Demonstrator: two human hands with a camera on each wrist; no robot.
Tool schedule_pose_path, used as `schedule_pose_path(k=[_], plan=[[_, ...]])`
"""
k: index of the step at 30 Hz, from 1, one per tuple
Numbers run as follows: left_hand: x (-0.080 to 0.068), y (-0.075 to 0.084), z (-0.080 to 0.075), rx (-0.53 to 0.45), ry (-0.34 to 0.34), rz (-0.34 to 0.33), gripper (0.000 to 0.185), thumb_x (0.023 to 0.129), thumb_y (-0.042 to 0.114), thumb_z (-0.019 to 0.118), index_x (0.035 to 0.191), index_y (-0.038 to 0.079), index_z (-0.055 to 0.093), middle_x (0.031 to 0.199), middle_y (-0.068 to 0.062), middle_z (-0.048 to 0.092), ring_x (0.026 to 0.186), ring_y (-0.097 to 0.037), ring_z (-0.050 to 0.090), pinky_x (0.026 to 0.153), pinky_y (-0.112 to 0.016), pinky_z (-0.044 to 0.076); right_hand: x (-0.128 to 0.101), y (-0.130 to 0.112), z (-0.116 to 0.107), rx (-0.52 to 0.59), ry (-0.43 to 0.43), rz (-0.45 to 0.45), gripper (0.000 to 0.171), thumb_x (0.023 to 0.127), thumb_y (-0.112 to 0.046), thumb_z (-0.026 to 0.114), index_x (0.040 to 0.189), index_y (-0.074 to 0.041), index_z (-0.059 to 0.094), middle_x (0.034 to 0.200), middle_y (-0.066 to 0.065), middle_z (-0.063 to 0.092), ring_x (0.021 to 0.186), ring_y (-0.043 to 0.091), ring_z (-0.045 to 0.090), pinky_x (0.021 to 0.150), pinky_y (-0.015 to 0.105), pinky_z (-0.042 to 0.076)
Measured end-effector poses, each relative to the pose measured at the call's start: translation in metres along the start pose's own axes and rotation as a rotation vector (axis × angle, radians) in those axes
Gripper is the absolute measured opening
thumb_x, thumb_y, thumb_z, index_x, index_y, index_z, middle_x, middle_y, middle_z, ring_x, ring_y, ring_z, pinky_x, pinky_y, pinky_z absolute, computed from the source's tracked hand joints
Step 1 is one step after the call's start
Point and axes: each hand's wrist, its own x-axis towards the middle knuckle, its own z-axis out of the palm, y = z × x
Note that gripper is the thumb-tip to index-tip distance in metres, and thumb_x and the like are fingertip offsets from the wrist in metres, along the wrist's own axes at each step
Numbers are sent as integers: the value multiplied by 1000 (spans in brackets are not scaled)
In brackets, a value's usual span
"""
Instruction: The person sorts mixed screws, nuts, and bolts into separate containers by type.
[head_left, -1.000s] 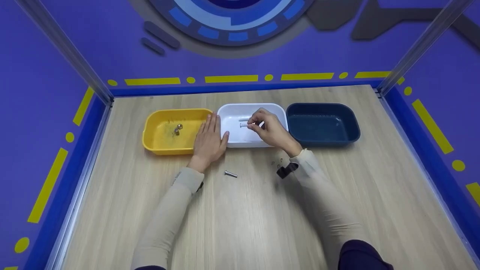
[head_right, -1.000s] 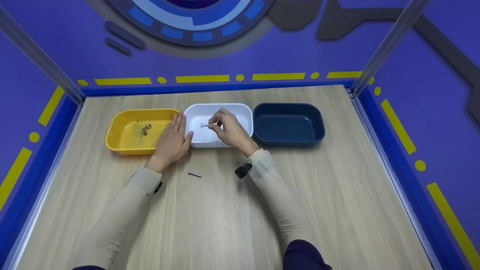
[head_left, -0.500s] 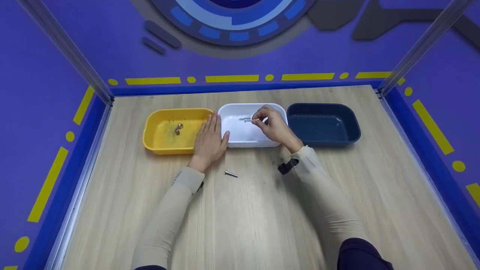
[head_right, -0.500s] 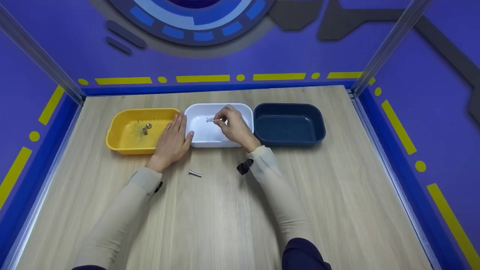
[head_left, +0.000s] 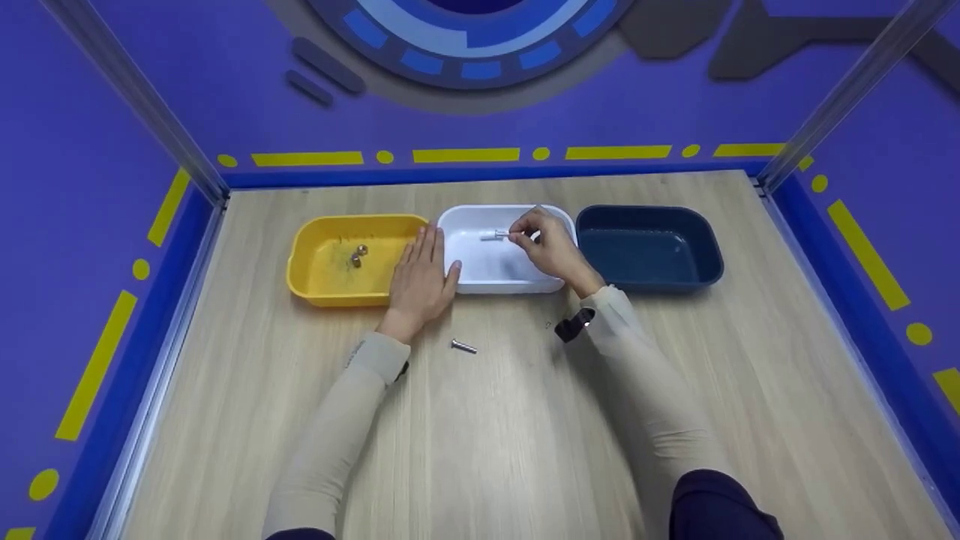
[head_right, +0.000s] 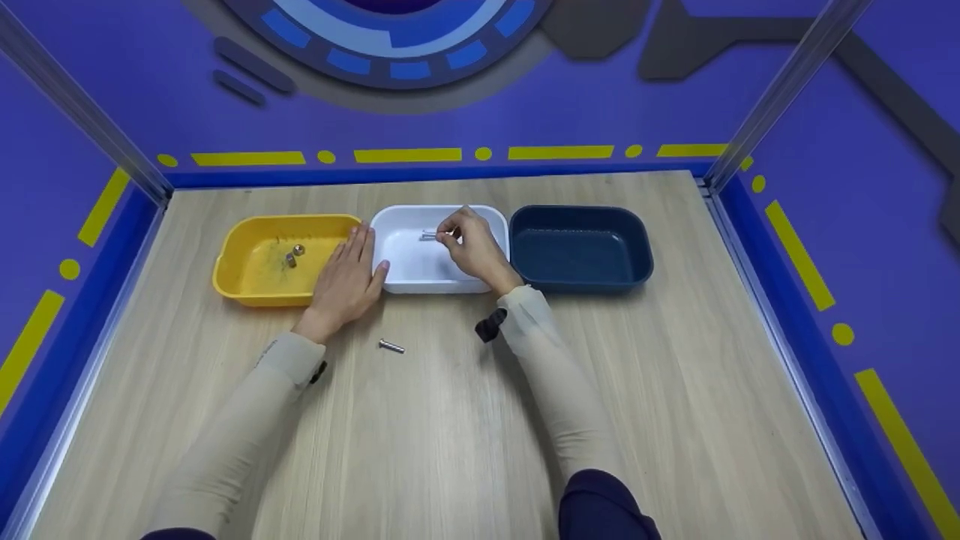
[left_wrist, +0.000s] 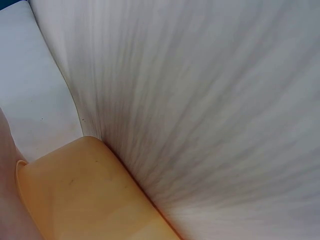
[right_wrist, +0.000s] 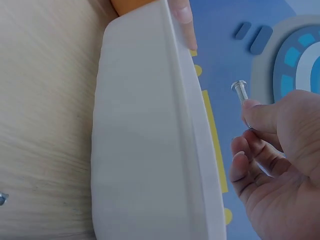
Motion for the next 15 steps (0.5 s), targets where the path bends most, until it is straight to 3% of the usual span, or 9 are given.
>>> schedule_pose_path(k=[9, 15], plan=[[3, 0, 0, 8, -13, -9, 78, 114, 52, 22, 170, -1, 11, 180, -15, 4, 168, -31, 7, 137, -48, 15, 6, 9, 5, 27, 41, -8, 8, 101, -4, 72, 101, 3, 75, 102, 18, 71, 90, 21, 62, 74, 20, 49], [3, 0, 1, 14, -16, -16, 78, 114, 52, 21, 170, 0, 11, 180, -16, 7, 168, -32, 7, 137, -48, 15, 9, 11, 7, 20, 42, 2, 9, 101, -4, 72, 100, 4, 75, 101, 18, 70, 91, 22, 61, 79, 25, 51]])
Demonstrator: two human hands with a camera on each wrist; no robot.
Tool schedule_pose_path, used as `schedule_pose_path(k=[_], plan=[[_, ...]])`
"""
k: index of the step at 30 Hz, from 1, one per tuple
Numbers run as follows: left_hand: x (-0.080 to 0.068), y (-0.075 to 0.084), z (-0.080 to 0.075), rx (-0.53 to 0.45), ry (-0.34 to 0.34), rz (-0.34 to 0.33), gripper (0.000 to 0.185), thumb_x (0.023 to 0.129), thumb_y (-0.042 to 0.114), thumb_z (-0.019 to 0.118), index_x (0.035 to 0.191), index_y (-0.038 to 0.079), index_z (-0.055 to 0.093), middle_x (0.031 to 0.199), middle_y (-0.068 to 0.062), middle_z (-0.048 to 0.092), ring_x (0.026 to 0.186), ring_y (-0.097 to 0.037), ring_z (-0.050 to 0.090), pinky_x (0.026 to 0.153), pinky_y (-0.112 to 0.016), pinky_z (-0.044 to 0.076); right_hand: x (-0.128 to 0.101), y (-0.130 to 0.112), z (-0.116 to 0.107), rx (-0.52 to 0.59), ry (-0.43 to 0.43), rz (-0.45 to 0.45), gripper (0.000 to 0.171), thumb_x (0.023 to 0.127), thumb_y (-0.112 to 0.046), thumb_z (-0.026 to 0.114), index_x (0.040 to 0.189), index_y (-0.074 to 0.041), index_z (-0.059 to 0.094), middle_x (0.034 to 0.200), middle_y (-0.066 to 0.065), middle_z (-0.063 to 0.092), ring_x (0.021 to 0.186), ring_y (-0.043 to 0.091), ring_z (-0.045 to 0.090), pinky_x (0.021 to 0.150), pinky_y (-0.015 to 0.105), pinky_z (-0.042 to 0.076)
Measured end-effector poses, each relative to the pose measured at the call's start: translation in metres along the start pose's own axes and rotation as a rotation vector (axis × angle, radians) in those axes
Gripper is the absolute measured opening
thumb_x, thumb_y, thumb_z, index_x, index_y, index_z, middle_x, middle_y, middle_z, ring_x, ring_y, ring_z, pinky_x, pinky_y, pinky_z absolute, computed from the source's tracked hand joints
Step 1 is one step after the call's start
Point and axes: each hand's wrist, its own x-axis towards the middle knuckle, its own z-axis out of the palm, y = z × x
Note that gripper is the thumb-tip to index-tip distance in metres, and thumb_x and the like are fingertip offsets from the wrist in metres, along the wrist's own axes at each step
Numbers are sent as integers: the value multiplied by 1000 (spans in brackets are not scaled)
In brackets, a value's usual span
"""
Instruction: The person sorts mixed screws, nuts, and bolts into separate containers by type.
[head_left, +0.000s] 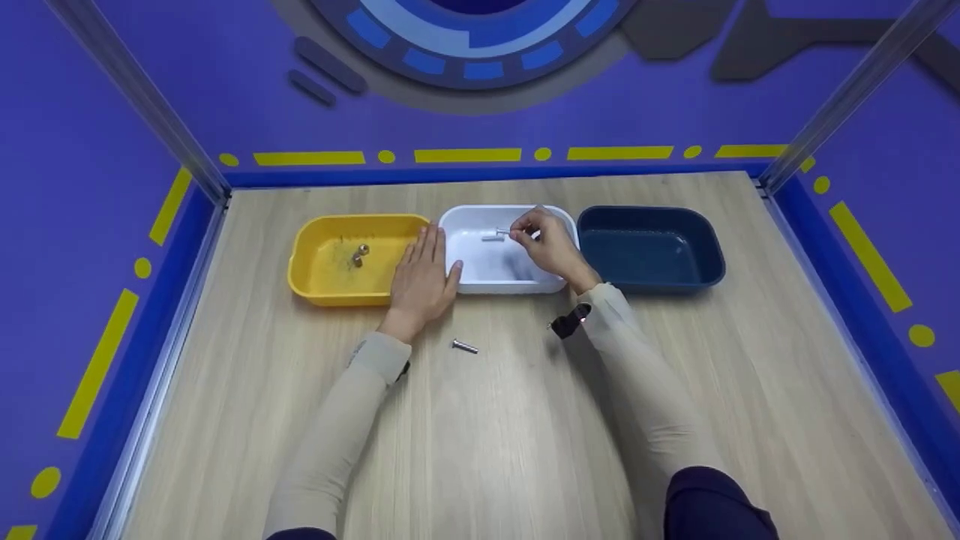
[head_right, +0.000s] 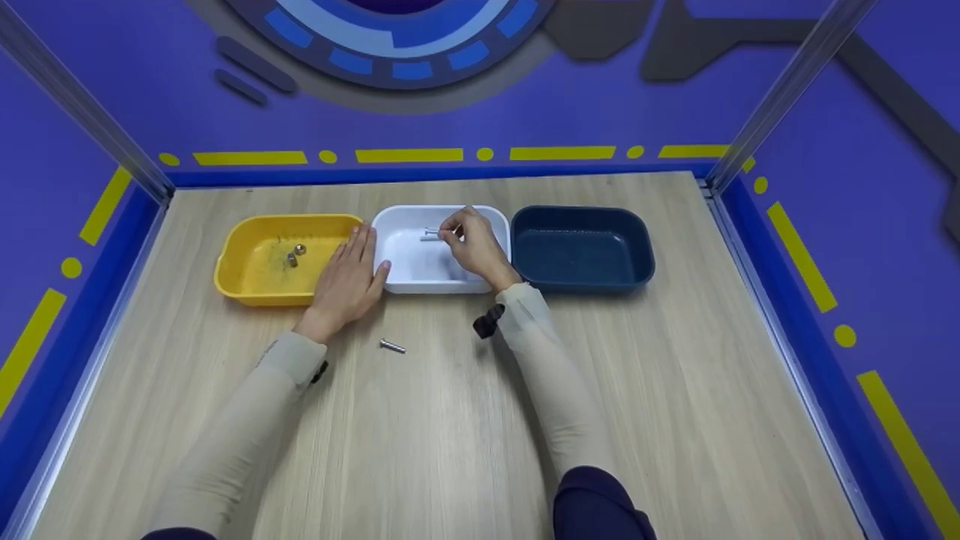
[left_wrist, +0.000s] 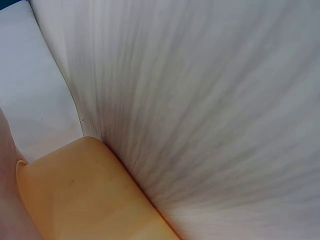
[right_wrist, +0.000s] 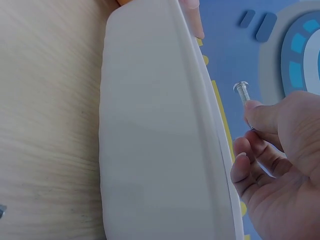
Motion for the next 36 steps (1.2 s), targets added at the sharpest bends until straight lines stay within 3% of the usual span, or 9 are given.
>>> schedule_pose_path(k=[6, 12, 17, 23, 29, 34, 36], plan=[[-1, 0, 1, 4, 11, -2, 78, 114, 52, 23, 170, 0, 12, 180, -17, 11, 168, -32, 9, 137, -48, 15, 1, 2, 1, -10, -10, 20, 10, 102, -5, 71, 103, 4, 75, 103, 17, 69, 93, 24, 61, 80, 29, 51], [0, 1, 1, 9, 4, -5, 77, 114, 52, 22, 170, 0, 11, 180, -16, 9, 168, -32, 8, 137, -48, 14, 1, 7, 1, -20, -18, 22, 17, 101, -4, 72, 112, 8, 74, 114, 22, 68, 98, 34, 65, 87, 41, 56], [0, 1, 2, 13, -5, -9, 77, 114, 52, 20, 171, 1, 10, 181, -15, 5, 168, -31, 6, 138, -47, 12, 0, 9, 1, -8, -39, 53, 24, 103, -6, 70, 121, 9, 73, 122, 22, 65, 104, 34, 65, 87, 35, 53], [0, 0, 1, 0, 8, -3, 77, 114, 52, 23, 170, 0, 12, 180, -16, 8, 168, -31, 8, 137, -48, 14, -3, 9, 0, 0, -13, 13, 19, 102, -4, 71, 116, 8, 74, 118, 23, 67, 100, 36, 66, 91, 49, 58], [0, 1, 1, 8, 15, -5, 77, 114, 52, 24, 170, 0, 13, 180, -16, 10, 168, -31, 9, 137, -48, 15, -7, 6, -1, -6, 0, -2, 18, 101, -4, 72, 114, 7, 76, 115, 23, 68, 99, 35, 67, 90, 45, 58], [-1, 2, 1, 7, 20, -4, 77, 114, 51, 24, 170, 0, 13, 180, -17, 11, 167, -32, 10, 137, -48, 16, -13, 1, -2, 10, -12, -5, 19, 102, -6, 71, 116, 7, 75, 116, 22, 66, 100, 35, 66, 92, 54, 58], [-1, 2, 1, 5, 20, -4, 77, 114, 51, 24, 170, 0, 13, 180, -17, 11, 167, -32, 10, 137, -48, 16, -16, -2, -2, 13, -14, -19, 20, 102, -6, 71, 117, 7, 75, 115, 22, 66, 99, 34, 66, 89, 52, 59]])
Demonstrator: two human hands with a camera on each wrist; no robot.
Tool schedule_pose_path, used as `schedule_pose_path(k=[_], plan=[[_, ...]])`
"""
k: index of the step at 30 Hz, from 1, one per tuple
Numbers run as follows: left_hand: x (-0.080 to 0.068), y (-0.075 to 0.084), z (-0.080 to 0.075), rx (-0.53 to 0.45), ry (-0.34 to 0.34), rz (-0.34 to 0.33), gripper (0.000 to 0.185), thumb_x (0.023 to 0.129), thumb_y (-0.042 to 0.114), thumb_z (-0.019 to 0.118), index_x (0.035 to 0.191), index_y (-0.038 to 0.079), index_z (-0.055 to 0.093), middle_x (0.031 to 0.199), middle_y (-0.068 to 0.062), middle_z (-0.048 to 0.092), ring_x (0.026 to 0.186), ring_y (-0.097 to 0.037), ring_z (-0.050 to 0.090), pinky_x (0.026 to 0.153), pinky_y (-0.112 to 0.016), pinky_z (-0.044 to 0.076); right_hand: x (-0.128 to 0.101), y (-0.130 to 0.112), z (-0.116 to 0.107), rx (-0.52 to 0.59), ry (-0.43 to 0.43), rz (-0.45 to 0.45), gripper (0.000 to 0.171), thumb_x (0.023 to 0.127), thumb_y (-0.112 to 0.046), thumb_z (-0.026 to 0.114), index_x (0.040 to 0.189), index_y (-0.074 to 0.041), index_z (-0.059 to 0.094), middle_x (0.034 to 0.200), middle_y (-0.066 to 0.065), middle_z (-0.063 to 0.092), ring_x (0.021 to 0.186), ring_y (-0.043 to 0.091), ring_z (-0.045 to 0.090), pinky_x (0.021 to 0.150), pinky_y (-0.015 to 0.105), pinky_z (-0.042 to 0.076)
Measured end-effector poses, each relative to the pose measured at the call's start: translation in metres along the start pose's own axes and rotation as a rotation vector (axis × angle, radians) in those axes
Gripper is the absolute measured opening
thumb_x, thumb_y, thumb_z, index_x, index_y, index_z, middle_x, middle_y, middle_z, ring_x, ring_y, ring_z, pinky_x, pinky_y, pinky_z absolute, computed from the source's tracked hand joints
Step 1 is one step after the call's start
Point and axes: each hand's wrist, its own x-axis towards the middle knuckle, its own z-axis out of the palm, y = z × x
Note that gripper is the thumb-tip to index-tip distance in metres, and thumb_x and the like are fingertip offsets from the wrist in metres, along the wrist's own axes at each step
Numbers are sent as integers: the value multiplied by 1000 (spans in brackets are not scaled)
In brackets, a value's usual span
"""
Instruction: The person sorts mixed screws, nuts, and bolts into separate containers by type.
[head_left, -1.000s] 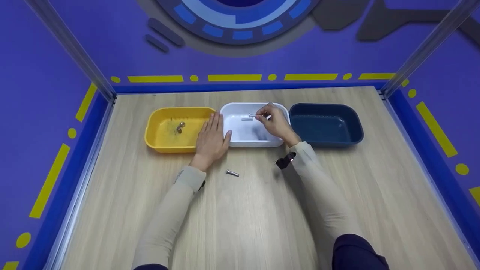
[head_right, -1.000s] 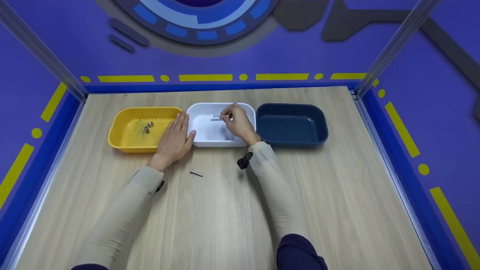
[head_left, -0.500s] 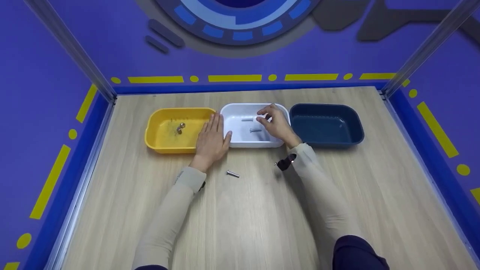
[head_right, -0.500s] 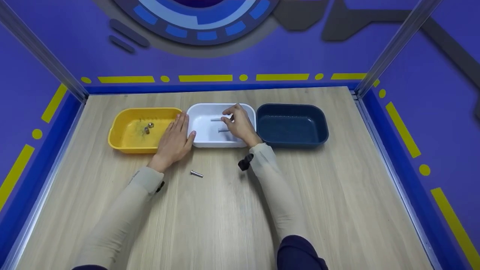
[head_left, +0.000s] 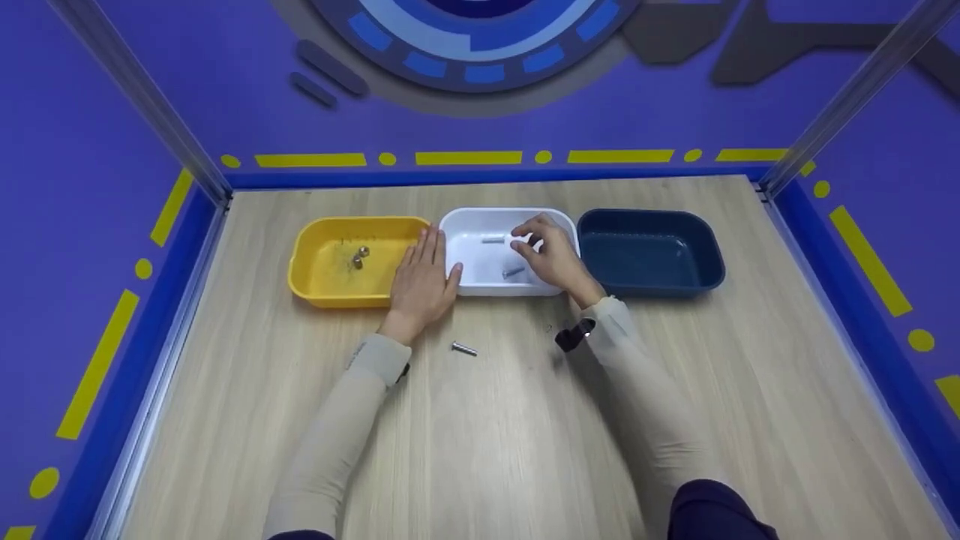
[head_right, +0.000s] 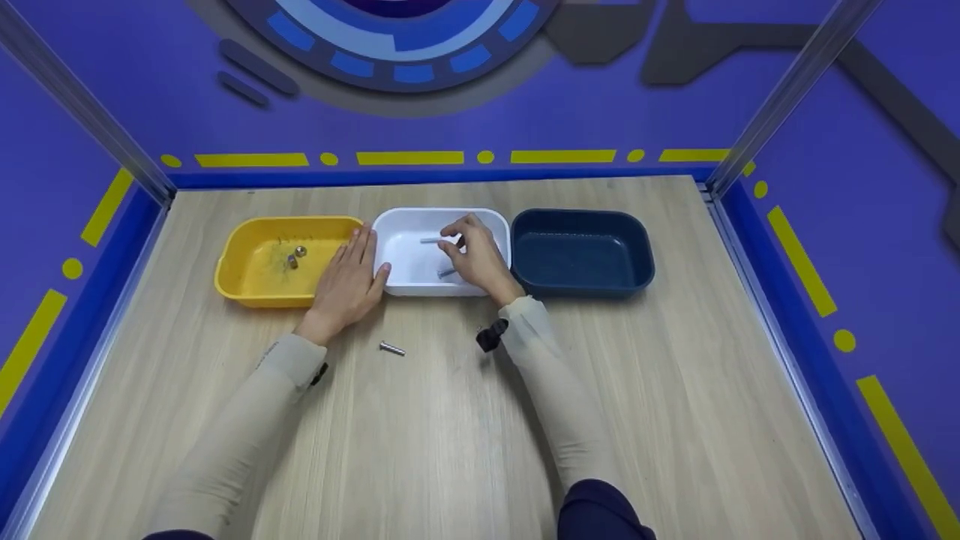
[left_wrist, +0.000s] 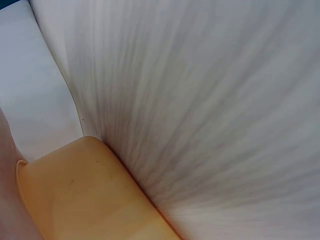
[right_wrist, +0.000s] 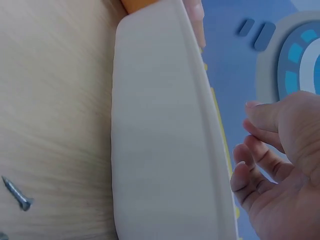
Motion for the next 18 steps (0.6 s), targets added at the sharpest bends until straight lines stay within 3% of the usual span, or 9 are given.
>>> schedule_pose_path(k=[8, 18], plan=[[0, -1, 0, -5, -3, 2, 77, 114, 52, 24, 170, 0, 13, 180, -17, 10, 168, -32, 10, 137, -48, 15, -12, -12, 3, -8, 4, -60, 20, 102, -9, 73, 116, 5, 76, 114, 21, 67, 96, 28, 66, 71, 21, 47], [0, -1, 0, -3, 1, 3, 78, 114, 52, 24, 170, 0, 14, 180, -17, 13, 168, -31, 10, 137, -49, 17, -34, -28, 14, 44, 9, -144, 19, 101, -11, 75, 114, 2, 77, 111, 16, 67, 92, 26, 64, 66, 21, 47]])
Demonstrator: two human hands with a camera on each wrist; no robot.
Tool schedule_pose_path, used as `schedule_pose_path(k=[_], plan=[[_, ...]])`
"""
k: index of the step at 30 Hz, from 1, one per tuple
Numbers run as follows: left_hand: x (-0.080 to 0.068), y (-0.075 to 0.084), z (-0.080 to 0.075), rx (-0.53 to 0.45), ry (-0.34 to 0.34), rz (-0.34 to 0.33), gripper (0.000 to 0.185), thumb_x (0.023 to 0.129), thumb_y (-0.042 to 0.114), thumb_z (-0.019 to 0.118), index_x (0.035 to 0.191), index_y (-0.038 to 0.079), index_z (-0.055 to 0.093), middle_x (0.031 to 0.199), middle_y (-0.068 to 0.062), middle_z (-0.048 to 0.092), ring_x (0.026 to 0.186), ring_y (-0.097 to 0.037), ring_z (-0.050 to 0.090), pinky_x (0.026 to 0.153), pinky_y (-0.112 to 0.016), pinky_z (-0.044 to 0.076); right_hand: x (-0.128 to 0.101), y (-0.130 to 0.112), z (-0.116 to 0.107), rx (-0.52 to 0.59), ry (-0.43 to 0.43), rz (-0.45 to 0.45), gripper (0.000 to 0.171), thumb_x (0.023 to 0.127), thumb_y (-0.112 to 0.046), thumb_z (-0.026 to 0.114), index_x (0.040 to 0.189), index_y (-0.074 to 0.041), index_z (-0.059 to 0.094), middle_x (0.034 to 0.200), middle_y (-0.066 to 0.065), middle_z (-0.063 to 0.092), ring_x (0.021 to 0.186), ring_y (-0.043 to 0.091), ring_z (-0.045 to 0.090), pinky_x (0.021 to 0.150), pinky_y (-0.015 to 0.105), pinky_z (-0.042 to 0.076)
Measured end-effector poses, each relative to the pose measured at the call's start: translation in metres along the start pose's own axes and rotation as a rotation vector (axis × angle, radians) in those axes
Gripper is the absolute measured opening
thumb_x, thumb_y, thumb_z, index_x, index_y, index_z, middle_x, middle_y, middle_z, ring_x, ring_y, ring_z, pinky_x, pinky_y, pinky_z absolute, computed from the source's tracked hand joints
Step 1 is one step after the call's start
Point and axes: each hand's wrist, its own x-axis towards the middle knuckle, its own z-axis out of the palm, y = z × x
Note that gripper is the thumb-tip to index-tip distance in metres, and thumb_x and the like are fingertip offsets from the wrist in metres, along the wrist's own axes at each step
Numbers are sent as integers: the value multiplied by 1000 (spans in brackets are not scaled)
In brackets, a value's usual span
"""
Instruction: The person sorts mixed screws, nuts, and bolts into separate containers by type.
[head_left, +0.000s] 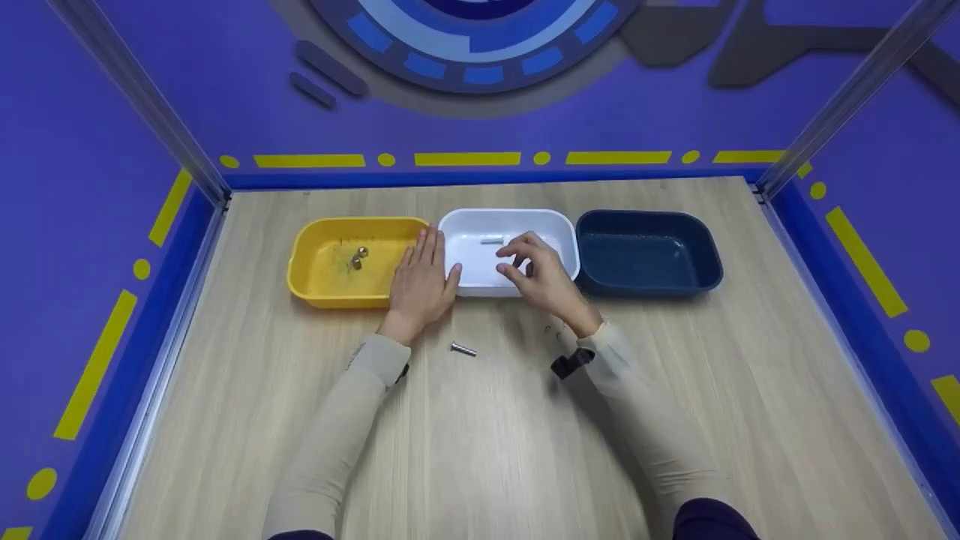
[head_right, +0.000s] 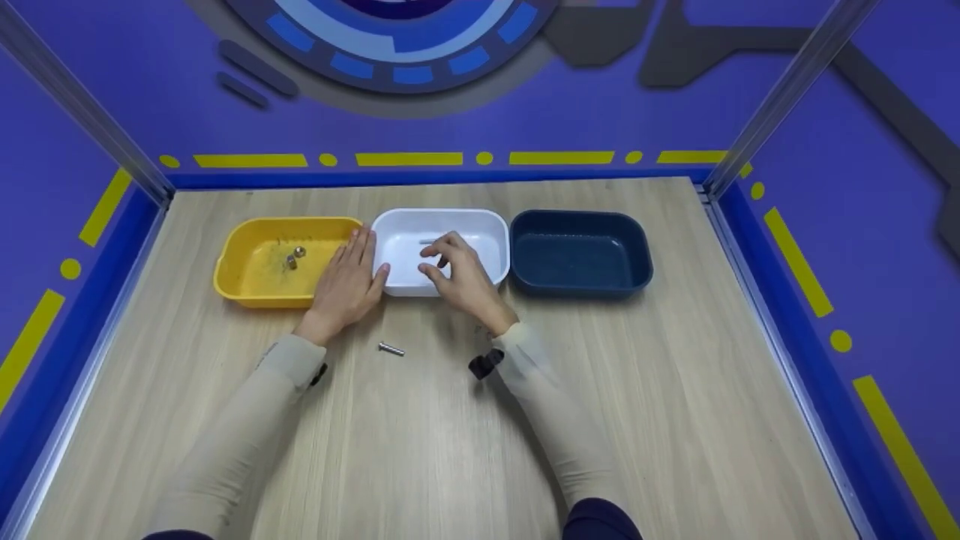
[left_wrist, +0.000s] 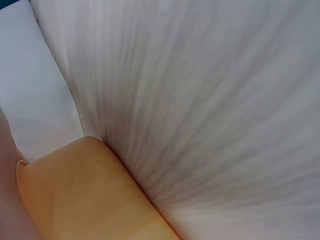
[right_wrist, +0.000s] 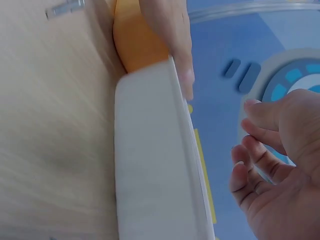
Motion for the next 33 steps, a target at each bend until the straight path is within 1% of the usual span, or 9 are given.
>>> schedule_pose_path(k=[5, 10, 12, 14, 19, 24, 27, 33], plan=[[0, -1, 0, 0, 10, 3, 77, 114, 52, 26, 170, 0, 14, 180, -17, 12, 167, -32, 11, 137, -49, 17, -12, -7, 10, 27, 0, -29, 17, 100, -13, 76, 113, -2, 78, 110, 18, 67, 90, 24, 64, 66, 25, 50], [-1, 0, 0, 3, 15, 3, 77, 114, 51, 25, 170, 0, 15, 180, -17, 13, 167, -32, 11, 137, -49, 17, -24, -11, 18, 60, 5, -37, 17, 100, -13, 77, 113, -3, 79, 110, 20, 67, 89, 22, 63, 66, 32, 52], [-1, 0, 1, 3, 15, 3, 77, 114, 51, 25, 170, 0, 15, 180, -17, 13, 167, -33, 12, 137, -49, 17, -28, -11, 21, 78, 11, -34, 16, 99, -12, 77, 112, -3, 79, 109, 19, 67, 89, 21, 63, 66, 31, 51], [-1, 0, 1, 2, 15, 4, 76, 114, 51, 25, 170, 0, 15, 180, -17, 14, 167, -33, 12, 137, -49, 17, -32, -11, 24, 94, 10, -27, 16, 98, -11, 78, 112, -3, 79, 109, 17, 67, 88, 20, 62, 66, 28, 50], [-2, 1, 0, 2, 24, 16, 76, 114, 50, 27, 170, -1, 17, 179, -19, 15, 167, -34, 13, 136, -50, 18, -41, -10, 31, 112, -23, -3, 20, 99, -12, 77, 116, -2, 78, 107, 14, 69, 86, 18, 62, 69, 21, 50], [-1, 0, -1, -9, 19, 17, 76, 114, 50, 26, 170, -1, 16, 180, -18, 12, 167, -34, 11, 137, -50, 17, -50, -3, 38, 144, -55, 24, 24, 99, -15, 78, 121, -4, 78, 105, 14, 72, 87, 21, 63, 69, 25, 50], [0, -1, 0, -8, 22, 17, 76, 114, 50, 26, 169, -1, 17, 180, -17, 11, 167, -33, 12, 137, -50, 17, -56, 1, 44, 168, -85, 50, 29, 98, -14, 79, 123, 0, 77, 104, 14, 73, 87, 22, 63, 70, 26, 51], [-1, -1, 0, -12, 25, 21, 77, 114, 51, 26, 169, -1, 17, 180, -17, 12, 167, -33, 13, 136, -50, 17, -66, 5, 55, 193, -144, 74, 34, 97, -11, 79, 126, 5, 74, 107, 15, 74, 91, 20, 65, 76, 24, 56]])
